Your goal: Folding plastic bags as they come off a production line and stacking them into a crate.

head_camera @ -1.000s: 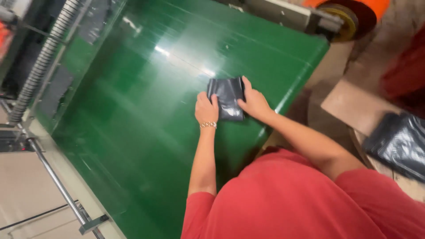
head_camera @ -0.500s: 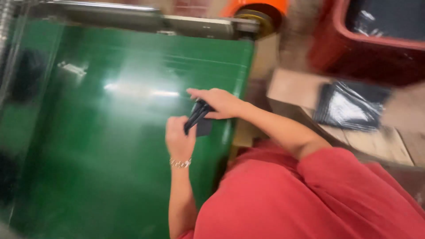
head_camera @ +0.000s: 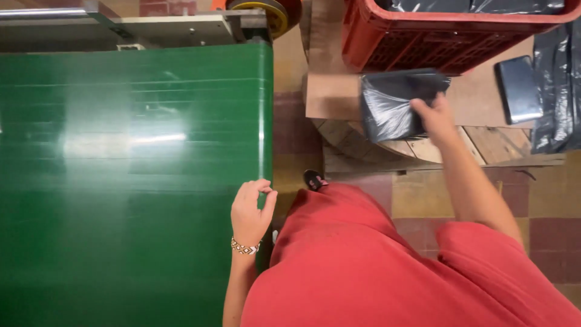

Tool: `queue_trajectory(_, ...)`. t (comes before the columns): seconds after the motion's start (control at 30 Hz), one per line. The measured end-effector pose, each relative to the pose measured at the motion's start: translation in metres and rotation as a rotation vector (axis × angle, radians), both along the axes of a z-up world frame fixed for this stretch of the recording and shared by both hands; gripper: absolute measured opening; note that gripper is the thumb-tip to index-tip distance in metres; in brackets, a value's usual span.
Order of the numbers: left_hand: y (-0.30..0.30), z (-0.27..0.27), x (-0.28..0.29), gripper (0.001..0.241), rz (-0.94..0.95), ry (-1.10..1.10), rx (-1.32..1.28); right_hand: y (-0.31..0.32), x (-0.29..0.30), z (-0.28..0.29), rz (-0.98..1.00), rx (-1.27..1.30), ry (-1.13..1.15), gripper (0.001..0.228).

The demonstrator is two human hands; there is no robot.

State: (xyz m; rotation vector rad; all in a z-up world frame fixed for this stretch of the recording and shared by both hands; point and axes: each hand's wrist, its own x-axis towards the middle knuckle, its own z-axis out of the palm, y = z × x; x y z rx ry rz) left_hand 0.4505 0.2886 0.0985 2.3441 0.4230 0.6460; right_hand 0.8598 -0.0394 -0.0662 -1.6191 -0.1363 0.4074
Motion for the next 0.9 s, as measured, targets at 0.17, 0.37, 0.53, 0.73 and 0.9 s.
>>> queue_trajectory(0.17,-0.016,-0.004,0.0,0.021,-0.026,0.064,-0.1,-0.024,-0.008,0.056,-0.141,-0.201,-0.001,0.017)
queue_trajectory(0.37,-0.018,-0.008,-0.003,0.029,-0.006,0.1,-0.116,-0.025,-0.001,0.024,-0.187,-0.178,0.03,0.02)
queue_trajectory(0.53,-0.018,-0.017,-0.012,0.029,0.05,0.153,-0.146,-0.019,-0.003,0.031,-0.155,-0.186,-0.074,0.031)
queue_trajectory(0.73,-0.022,-0.019,-0.017,0.031,0.102,0.188,-0.159,0.032,-0.04,0.095,0.047,-0.934,-1.087,0.078)
queue_trajectory(0.9,-0.02,-0.03,-0.022,0.029,0.11,0.168,-0.083,0.054,-0.039,0.061,0.36,-0.873,-1.16,0.082)
